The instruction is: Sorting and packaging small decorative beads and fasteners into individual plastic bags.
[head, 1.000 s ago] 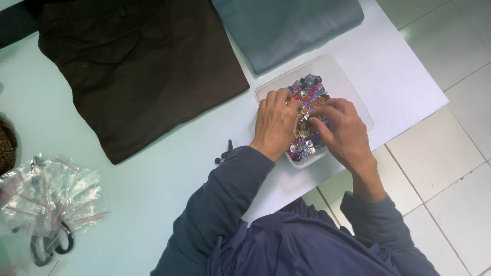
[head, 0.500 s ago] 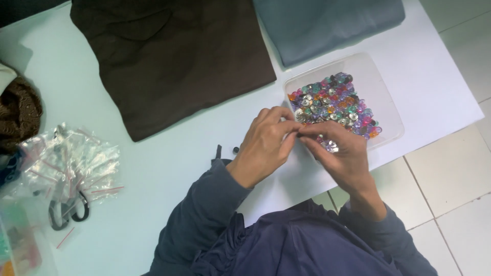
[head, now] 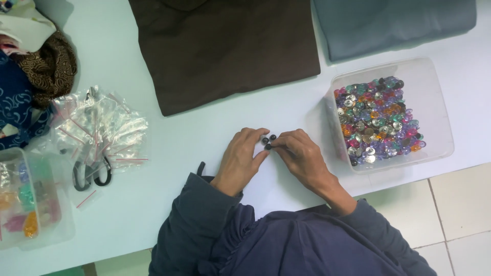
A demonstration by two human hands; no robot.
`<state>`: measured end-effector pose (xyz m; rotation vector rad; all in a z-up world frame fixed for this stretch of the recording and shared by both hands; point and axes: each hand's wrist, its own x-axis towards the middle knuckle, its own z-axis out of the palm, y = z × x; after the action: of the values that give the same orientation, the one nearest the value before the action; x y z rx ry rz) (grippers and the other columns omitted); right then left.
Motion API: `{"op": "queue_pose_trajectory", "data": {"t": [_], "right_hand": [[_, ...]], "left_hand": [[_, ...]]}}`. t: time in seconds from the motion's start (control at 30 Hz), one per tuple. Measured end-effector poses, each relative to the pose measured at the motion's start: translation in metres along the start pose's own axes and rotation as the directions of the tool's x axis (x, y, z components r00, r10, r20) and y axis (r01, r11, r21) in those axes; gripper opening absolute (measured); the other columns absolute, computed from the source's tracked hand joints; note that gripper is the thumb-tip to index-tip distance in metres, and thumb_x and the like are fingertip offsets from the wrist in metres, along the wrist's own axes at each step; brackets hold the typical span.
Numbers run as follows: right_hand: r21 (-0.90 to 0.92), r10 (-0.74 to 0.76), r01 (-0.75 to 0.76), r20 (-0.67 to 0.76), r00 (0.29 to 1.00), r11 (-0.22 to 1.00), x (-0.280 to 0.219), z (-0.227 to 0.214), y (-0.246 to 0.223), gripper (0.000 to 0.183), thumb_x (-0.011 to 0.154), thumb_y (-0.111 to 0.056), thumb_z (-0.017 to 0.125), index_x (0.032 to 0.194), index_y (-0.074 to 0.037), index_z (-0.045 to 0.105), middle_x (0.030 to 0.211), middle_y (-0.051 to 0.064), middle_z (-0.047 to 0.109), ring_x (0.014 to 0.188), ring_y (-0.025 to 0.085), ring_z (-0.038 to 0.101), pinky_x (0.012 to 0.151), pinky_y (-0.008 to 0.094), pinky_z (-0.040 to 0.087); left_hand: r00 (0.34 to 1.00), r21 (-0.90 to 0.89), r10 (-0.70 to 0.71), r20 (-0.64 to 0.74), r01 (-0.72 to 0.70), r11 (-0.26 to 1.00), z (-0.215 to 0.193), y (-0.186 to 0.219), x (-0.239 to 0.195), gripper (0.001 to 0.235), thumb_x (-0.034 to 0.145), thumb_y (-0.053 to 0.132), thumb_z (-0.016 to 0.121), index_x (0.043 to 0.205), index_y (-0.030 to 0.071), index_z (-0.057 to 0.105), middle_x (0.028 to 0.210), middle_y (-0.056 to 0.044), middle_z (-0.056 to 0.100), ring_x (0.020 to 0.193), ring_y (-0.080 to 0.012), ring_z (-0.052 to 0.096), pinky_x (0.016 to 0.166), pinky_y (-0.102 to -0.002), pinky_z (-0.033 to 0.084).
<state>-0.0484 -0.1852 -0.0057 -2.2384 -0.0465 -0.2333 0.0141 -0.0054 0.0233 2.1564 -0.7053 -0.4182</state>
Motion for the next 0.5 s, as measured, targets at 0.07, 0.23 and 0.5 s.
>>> {"op": "queue_pose_trajectory", "data": {"t": [0.07, 0.23, 0.5], "right_hand": [[-0.016, 0.008, -0.008, 0.009, 1.0, 1.0, 0.001, 0.0, 0.0, 0.02, 0.084, 0.005, 0.077, 0.1, -0.006, 0.077, 0.087, 0.007, 0.073, 0.089, 0.021, 0.072, 0.078, 0.03, 0.061], [-0.03, 0.037, -0.036, 0.019, 0.999, 0.999, 0.0, -0.001, -0.004, 0.022, 0.085, 0.004, 0.077, 0.104, -0.006, 0.076, 0.089, 0.007, 0.072, 0.093, 0.021, 0.07, 0.079, 0.03, 0.062], [-0.008, -0.112, 0.112, -0.064, 0.992, 0.994, -0.019, -0.041, -0.035, 0.02, 0.084, -0.001, 0.079, 0.102, -0.009, 0.077, 0.093, 0.006, 0.072, 0.089, 0.023, 0.071, 0.072, 0.034, 0.063]], "left_hand": [[1.0, 0.002, 0.005, -0.008, -0.005, 1.0, 0.003, -0.001, 0.002, 0.046, 0.087, 0.0, 0.073, 0.131, -0.001, 0.06, 0.105, -0.019, 0.064, 0.101, -0.0346, 0.066, 0.086, -0.041, 0.054], [1.0, -0.018, 0.025, -0.016, -0.025, 1.0, 0.008, -0.003, 0.002, 0.043, 0.089, -0.002, 0.07, 0.131, -0.002, 0.059, 0.102, -0.017, 0.062, 0.1, -0.0326, 0.066, 0.084, -0.04, 0.056], [0.988, 0.119, 0.14, -0.069, -0.131, 0.984, -0.002, 0.026, 0.001, 0.038, 0.093, 0.011, 0.071, 0.128, 0.002, 0.061, 0.101, -0.016, 0.06, 0.091, -0.0323, 0.065, 0.076, -0.042, 0.054]]}}
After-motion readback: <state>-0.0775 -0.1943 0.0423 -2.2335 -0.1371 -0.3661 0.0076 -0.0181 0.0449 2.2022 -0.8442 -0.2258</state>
